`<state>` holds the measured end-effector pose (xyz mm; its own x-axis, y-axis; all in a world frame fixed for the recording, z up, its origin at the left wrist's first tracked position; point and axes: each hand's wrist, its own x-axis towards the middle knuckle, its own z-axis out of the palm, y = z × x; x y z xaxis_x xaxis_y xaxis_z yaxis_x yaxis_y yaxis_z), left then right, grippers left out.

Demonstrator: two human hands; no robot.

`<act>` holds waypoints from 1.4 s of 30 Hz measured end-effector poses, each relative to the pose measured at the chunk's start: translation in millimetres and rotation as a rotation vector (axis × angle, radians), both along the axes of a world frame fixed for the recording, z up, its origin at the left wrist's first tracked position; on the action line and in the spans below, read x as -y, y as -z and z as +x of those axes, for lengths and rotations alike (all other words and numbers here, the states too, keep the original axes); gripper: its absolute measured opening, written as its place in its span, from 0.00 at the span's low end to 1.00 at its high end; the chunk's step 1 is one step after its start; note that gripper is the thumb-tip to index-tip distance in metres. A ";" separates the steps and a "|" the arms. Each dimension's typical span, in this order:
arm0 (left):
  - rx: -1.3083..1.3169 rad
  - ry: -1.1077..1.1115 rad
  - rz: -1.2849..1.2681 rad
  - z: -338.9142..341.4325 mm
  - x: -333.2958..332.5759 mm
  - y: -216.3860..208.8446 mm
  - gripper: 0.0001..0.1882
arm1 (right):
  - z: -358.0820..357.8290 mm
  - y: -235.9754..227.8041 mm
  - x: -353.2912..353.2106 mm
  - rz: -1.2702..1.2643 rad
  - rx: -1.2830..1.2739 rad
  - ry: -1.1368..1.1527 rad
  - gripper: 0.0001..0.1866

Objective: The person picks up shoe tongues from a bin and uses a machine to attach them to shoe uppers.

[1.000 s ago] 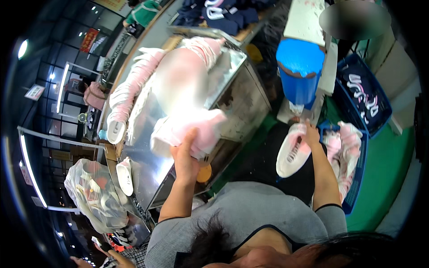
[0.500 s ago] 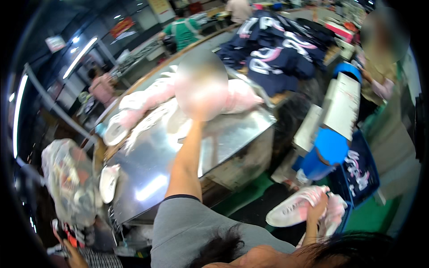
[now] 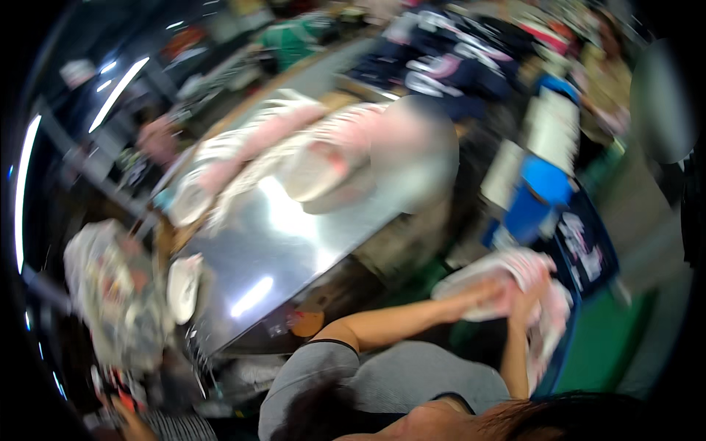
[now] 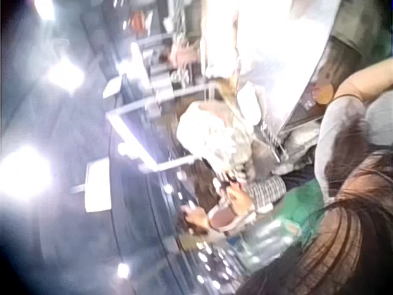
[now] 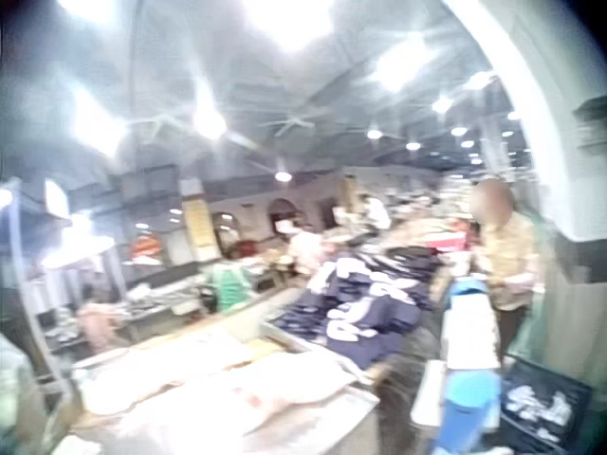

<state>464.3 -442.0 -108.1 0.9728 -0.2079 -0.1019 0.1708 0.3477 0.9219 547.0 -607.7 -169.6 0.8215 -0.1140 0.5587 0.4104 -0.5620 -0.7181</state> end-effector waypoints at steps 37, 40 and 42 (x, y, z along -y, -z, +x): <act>-0.554 -0.233 -0.287 152.2 -30.6 23.0 0.19 | 86.8 -16.5 -14.7 0.562 -0.904 -0.574 0.14; -0.705 -0.378 -0.380 156.6 -24.4 -4.1 0.19 | 89.8 -20.8 -2.9 0.718 -0.927 -0.514 0.15; -0.540 -0.391 -0.388 140.8 -52.4 8.6 0.20 | 84.2 -24.6 18.1 0.718 -0.891 -0.397 0.16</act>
